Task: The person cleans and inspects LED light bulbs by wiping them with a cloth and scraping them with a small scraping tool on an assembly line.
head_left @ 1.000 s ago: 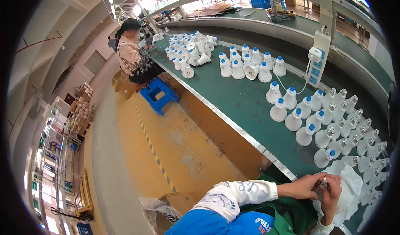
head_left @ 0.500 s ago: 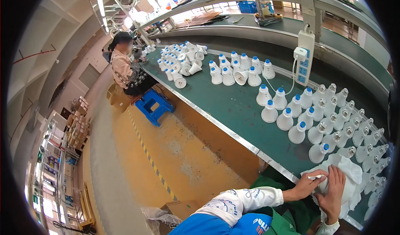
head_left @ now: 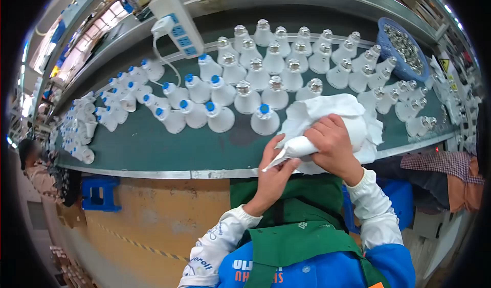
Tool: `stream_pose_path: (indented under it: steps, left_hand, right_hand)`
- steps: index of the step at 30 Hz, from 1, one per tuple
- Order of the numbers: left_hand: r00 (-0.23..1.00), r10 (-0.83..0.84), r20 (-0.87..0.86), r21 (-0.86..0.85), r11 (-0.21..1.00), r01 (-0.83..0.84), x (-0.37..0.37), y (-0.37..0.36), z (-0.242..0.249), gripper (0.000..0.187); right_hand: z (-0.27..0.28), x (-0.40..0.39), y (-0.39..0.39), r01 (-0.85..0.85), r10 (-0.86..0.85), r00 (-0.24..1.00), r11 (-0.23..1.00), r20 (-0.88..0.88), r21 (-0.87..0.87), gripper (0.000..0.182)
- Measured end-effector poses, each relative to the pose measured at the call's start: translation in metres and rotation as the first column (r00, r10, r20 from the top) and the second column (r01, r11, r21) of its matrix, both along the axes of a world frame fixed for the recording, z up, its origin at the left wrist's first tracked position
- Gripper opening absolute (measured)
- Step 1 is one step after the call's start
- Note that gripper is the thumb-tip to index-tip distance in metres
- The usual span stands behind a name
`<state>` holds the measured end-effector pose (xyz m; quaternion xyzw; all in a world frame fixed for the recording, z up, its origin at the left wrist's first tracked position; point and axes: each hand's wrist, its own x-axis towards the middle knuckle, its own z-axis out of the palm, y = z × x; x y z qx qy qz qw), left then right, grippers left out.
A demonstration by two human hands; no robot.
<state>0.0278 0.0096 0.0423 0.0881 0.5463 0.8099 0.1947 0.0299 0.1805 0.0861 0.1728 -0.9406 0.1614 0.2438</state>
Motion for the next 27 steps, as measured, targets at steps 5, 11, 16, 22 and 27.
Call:
stream_pose_path:
  steps: [5,11,16,22,27]
  left_hand:
    - [0.993,0.044,0.105,0.087,0.995,-0.054,0.006,-0.001,-0.011,0.042]
    - [0.990,0.142,-0.023,0.024,0.990,-0.142,0.003,-0.002,-0.016,0.028]
    - [0.982,0.132,-0.135,0.007,0.991,-0.132,0.003,-0.002,-0.016,0.026]
    - [0.987,0.093,-0.129,-0.048,0.994,-0.100,-0.004,-0.006,0.003,0.025]
    - [0.995,0.102,0.011,0.104,0.989,-0.103,-0.007,-0.013,0.003,0.019]
  right_hand:
    - [0.000,0.001,0.002,-0.012,0.012,1.000,1.000,0.008,0.002,0.017]
    - [-0.001,0.002,-0.006,-0.041,0.040,0.999,0.999,0.024,0.037,0.027]
    - [-0.001,0.000,-0.027,-0.040,0.048,0.979,0.998,0.200,-0.045,0.074]
    - [-0.007,-0.013,-0.022,-0.056,0.068,0.975,0.997,0.212,-0.059,0.033]
    - [-0.005,-0.018,-0.023,-0.017,0.017,0.977,1.000,0.214,-0.003,0.020]
